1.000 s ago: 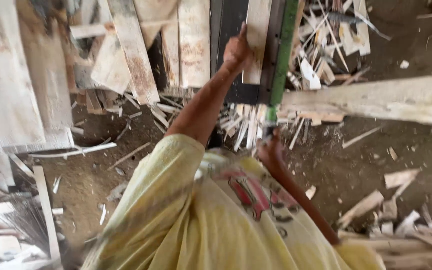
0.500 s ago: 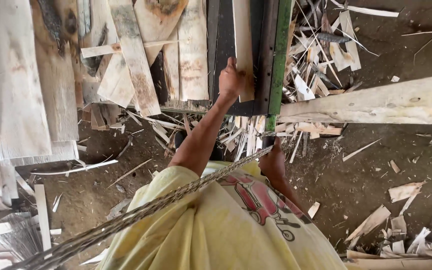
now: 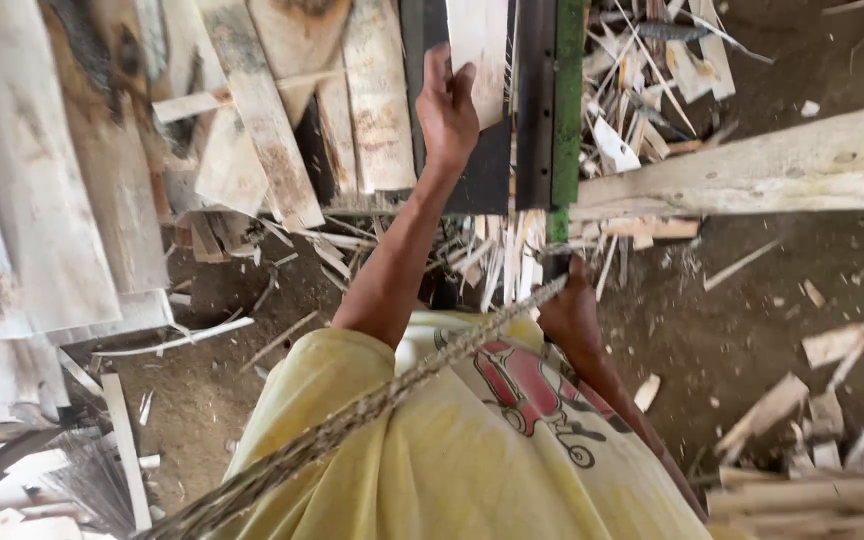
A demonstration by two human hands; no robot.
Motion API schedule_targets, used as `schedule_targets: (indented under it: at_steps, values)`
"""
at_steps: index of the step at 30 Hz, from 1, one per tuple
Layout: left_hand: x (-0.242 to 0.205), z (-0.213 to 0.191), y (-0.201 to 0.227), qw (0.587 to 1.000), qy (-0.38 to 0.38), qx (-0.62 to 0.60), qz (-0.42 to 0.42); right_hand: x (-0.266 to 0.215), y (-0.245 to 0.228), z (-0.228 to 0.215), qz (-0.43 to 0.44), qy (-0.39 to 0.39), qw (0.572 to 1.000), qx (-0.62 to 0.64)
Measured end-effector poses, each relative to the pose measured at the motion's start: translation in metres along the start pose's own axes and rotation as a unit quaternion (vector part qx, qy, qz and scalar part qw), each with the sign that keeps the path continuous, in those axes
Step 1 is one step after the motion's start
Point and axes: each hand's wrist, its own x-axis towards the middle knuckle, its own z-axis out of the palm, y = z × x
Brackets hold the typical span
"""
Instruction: Picking up and feeding thin wooden slats into a machine for processing in a workshop environment.
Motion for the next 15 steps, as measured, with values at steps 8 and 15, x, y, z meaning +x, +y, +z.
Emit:
schedule_targets:
  at_steps: [8,15]
  values:
    - [-0.009,-0.087,0.058,0.972,-0.026,-0.126,-0.198,-0.007,0.029,-0.015,0.010,-0.079,0.931,0.355]
    - [-0.103,-0.139,0.040,0.953,-0.068,-0.130,-0.264,0.016,0.051,0.061,-0.192,-0.163,0.871,0.422]
